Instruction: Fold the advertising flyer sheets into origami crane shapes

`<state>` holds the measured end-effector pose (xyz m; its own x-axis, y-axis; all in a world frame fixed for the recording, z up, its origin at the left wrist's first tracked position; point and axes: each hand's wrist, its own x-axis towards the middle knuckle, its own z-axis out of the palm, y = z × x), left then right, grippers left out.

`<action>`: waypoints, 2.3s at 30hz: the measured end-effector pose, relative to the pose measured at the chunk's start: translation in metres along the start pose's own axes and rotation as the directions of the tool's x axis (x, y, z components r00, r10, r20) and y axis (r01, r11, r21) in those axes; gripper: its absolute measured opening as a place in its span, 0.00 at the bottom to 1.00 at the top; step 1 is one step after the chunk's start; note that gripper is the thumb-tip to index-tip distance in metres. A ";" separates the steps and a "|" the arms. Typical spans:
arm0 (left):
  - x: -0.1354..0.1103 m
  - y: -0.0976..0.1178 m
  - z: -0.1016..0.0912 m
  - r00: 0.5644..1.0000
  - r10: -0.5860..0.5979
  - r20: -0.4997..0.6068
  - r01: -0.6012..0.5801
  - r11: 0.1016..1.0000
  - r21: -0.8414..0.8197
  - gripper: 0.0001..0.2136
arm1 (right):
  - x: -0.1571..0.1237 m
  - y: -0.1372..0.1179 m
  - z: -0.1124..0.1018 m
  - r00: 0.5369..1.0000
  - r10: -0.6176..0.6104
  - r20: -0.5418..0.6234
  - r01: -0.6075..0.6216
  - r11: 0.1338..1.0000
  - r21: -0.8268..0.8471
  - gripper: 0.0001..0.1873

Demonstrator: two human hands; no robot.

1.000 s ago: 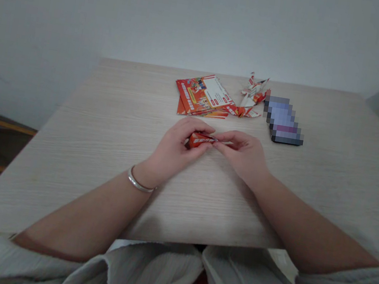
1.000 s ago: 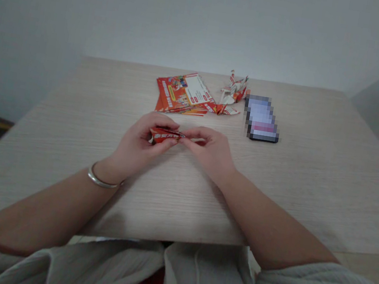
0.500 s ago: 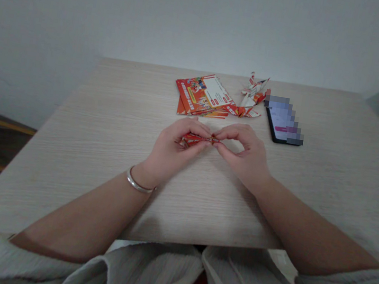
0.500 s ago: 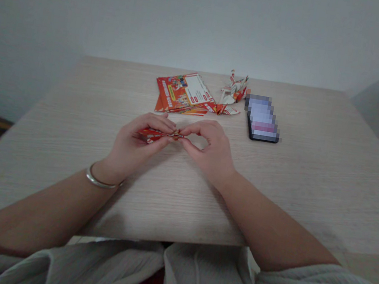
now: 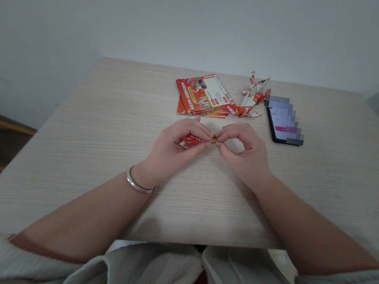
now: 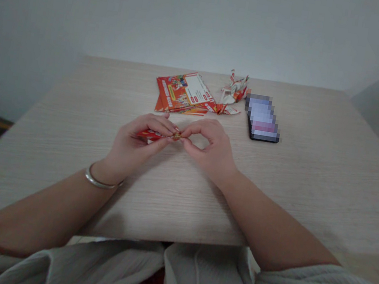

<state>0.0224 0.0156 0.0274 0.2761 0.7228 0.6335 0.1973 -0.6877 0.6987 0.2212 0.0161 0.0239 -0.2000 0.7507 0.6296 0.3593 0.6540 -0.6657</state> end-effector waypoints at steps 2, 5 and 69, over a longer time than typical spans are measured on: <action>0.000 0.000 0.000 1.000 -0.016 -0.016 0.015 0.999 -0.031 0.05 | 0.000 0.001 -0.001 1.000 -0.009 -0.002 0.009 1.000 -0.005 0.05; 0.000 0.001 0.000 0.999 -0.027 -0.030 0.025 0.997 -0.077 0.06 | 0.001 0.003 -0.001 1.000 0.009 0.001 -0.009 1.000 -0.005 0.04; 0.002 -0.007 -0.008 0.950 0.300 0.091 -0.291 0.736 0.611 0.04 | 0.005 0.002 -0.002 0.937 -0.350 -0.002 0.327 0.877 -0.353 0.05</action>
<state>0.0139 0.0230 0.0265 0.4069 0.4738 0.7810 0.6395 -0.7582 0.1268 0.2226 0.0208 0.0260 -0.3118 0.4740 0.8235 0.5711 0.7861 -0.2363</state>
